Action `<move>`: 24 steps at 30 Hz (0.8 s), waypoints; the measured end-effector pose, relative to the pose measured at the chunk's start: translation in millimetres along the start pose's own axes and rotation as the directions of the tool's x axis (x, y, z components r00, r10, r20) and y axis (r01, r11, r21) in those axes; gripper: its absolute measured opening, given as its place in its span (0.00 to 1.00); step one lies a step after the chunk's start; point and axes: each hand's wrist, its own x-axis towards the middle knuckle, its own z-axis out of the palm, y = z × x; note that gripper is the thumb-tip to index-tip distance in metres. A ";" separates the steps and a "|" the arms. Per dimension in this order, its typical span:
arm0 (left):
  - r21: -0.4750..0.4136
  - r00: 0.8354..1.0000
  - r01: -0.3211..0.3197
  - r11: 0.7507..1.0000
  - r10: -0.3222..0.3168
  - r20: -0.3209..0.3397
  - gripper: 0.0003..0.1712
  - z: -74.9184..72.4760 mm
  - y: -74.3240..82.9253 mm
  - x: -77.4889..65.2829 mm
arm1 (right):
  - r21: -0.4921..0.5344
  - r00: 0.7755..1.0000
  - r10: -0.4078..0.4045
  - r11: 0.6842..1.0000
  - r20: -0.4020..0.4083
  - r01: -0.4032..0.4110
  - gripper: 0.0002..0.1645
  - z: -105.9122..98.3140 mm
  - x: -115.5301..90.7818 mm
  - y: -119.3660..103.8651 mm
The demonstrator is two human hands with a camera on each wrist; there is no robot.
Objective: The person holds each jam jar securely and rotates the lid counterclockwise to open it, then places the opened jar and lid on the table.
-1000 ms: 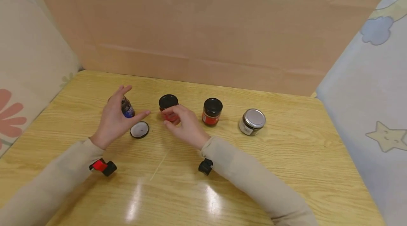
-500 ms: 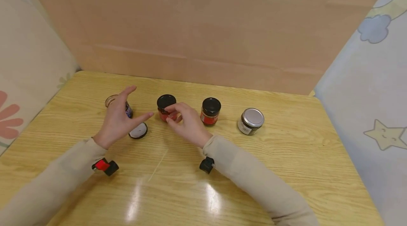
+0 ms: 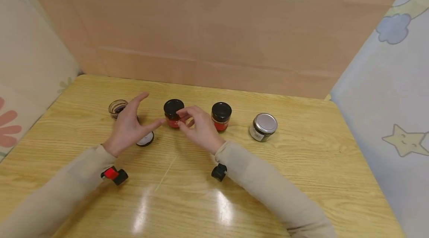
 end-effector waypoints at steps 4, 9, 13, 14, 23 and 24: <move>0.003 1.000 0.011 1.000 -0.011 0.014 0.52 4.0 -0.8 0.9 | -0.025 1.000 -0.001 1.000 -0.027 0.000 0.15 -0.7 0.6 2.4; 0.002 0.999 0.024 1.000 -0.024 0.039 0.52 8.7 -1.3 1.2 | -0.028 0.999 0.012 1.000 -0.046 -0.013 0.15 -0.6 1.4 5.2; -0.001 0.997 0.040 0.999 -0.040 0.064 0.52 11.8 -0.9 2.3 | -0.016 0.998 0.022 1.000 -0.051 -0.023 0.15 -0.5 1.9 6.2; -0.002 0.996 0.046 0.999 -0.045 0.070 0.52 12.7 -0.6 2.6 | -0.014 0.998 0.024 1.000 -0.053 -0.025 0.15 -0.5 1.9 6.1; -0.028 0.989 0.086 0.996 -0.082 0.126 0.52 20.5 1.0 4.2 | -0.004 0.996 0.036 0.999 -0.076 -0.036 0.15 1.3 1.7 8.0; -0.030 0.988 0.087 0.996 -0.083 0.130 0.52 21.1 1.2 4.2 | -0.006 0.996 0.036 0.999 -0.079 -0.037 0.15 1.6 1.6 8.3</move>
